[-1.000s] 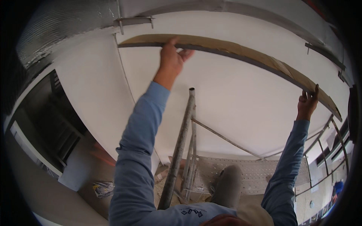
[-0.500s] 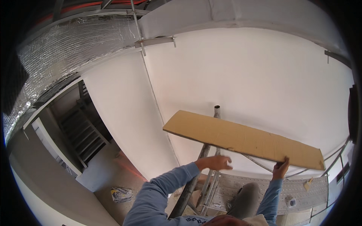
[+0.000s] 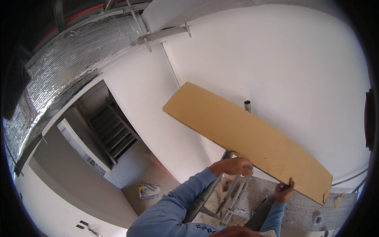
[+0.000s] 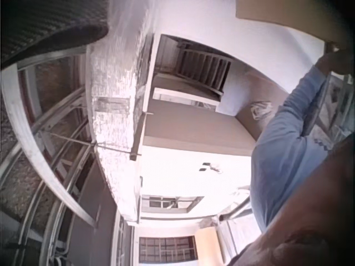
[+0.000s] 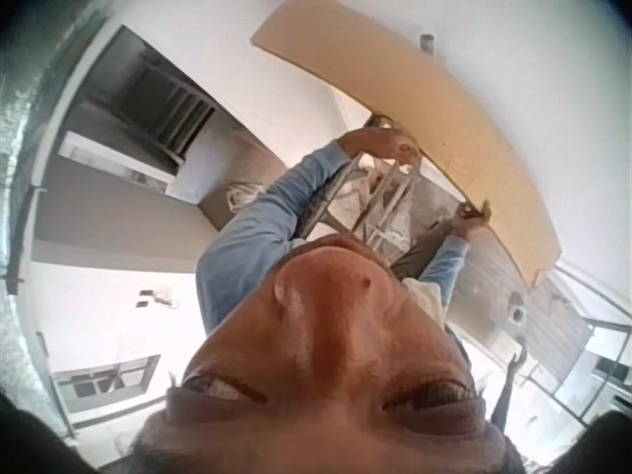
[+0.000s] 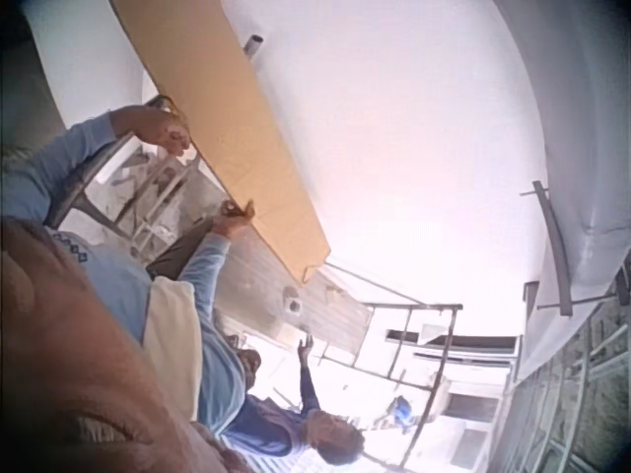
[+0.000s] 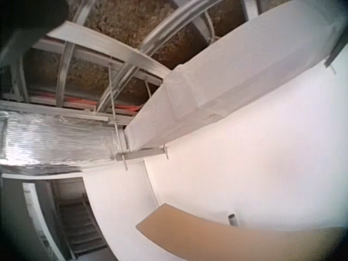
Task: The person lifts a long rectangular ceiling panel and aligns it with metal ceiling supports. They use a pencil to mark positions on the panel and supports, then adjust the panel into place with assistance from another worker.
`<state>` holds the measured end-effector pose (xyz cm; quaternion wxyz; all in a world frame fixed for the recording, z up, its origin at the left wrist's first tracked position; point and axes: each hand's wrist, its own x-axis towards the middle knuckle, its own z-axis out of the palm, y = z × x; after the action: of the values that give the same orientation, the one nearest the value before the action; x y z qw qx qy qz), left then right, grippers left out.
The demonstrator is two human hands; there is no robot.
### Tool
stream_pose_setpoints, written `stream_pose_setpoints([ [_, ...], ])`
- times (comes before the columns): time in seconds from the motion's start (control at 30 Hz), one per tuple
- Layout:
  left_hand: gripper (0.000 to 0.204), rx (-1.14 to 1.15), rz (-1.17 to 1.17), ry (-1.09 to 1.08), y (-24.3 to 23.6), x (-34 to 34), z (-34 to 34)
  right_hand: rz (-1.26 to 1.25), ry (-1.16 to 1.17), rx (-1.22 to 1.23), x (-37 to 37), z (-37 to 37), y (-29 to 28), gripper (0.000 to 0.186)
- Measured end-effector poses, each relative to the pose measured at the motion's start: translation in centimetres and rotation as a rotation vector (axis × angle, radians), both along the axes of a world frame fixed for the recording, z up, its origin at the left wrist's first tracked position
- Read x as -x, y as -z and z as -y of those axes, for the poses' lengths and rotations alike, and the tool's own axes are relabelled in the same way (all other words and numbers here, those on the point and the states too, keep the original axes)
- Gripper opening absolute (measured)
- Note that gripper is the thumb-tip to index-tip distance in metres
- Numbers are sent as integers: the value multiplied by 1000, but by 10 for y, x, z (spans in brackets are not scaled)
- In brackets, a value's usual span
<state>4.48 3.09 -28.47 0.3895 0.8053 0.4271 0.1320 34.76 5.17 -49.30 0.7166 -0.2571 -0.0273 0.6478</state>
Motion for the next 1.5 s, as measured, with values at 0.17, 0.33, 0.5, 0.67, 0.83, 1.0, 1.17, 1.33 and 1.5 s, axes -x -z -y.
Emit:
stream_pose_setpoints([
  [0.17,41,6,7,12,1,4,1,60,-175,-94,23,-4,8,23],
  [0.33,39,292,153,-72,-12,3,-6,329,-85,293,31,-25,12,46],
  [0.5,39,359,171,-167,-21,4,3,143,-152,212,35,-21,3,34],
  [0.67,43,345,178,-191,-23,9,0,137,-171,170,35,-15,-6,36],
  [0.83,43,322,268,-156,-25,8,4,224,-161,102,37,-10,-7,39],
  [1.0,40,312,303,-159,-24,8,5,286,-214,65,35,-10,-4,41],
  [1.17,36,324,312,-156,-23,8,4,296,-246,81,30,-11,-3,42],
  [1.33,33,329,310,-166,-23,12,5,217,-205,160,25,-13,-1,42],
  [1.5,37,176,206,-73,-11,18,-8,217,-55,233,17,-18,18,41],
])
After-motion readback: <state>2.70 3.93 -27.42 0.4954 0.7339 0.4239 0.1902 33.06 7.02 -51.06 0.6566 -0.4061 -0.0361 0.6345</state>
